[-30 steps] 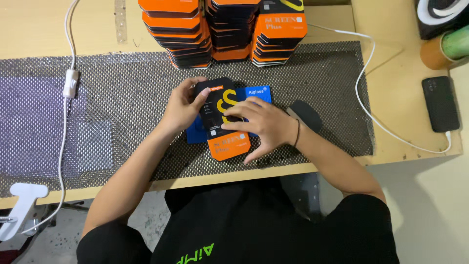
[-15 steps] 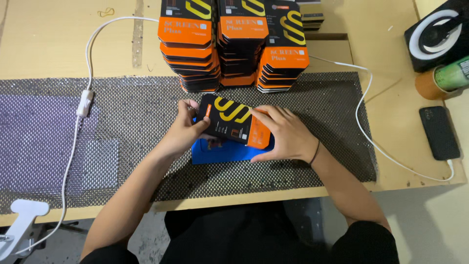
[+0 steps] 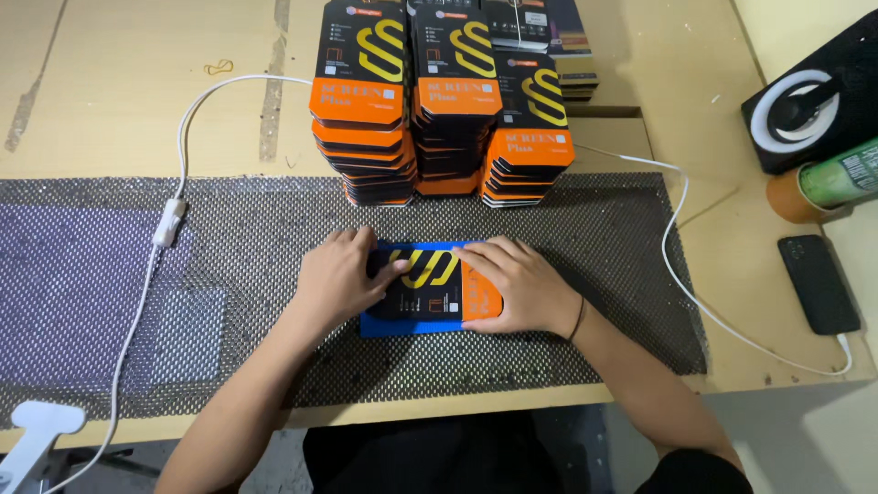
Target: The person removes a screen protector from a box, peels off a transparent film, and places the protector into a different folder or packaging sleeve.
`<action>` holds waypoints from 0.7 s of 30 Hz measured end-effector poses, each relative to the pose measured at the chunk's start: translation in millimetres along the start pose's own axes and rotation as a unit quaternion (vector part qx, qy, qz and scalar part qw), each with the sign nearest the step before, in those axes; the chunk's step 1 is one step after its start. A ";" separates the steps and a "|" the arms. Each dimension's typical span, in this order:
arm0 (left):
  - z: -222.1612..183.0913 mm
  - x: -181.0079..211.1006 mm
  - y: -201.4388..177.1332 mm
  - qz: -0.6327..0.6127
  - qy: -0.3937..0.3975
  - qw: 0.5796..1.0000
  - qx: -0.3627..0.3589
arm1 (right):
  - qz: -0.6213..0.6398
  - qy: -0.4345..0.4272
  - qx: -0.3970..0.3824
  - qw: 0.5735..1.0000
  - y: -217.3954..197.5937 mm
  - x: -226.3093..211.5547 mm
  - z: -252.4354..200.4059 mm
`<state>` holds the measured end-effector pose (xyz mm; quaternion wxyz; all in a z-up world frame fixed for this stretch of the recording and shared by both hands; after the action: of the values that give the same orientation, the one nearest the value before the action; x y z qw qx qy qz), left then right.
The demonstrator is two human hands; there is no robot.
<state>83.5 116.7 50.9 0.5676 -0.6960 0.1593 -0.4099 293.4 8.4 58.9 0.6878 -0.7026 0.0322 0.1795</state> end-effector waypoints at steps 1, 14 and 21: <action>1.1 3.5 -2.4 0.061 0.034 0.997 0.042 | -0.004 -0.012 0.019 1.000 -1.5 -1.1 0.4; 5.5 44.9 38.8 0.028 0.271 0.962 -0.013 | -0.018 -0.047 0.038 0.998 -14.0 -3.0 1.2; -0.3 57.1 30.1 0.039 0.280 0.959 0.004 | -0.048 0.003 -0.067 0.997 -18.4 5.4 -3.2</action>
<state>125.6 68.1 45.4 0.5185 -0.5443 0.3376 -0.5665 304.4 7.3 74.8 0.6466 -0.7486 -0.0116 0.1463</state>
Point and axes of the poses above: each hand's wrist, its own z-axis towards the middle knuckle, its own y-axis out of the palm, x = y × z, the point moved 6 cm from there along z, towards the middle knuckle, and after that the axes turned 12 degrees about y, right-handed, at the moved point
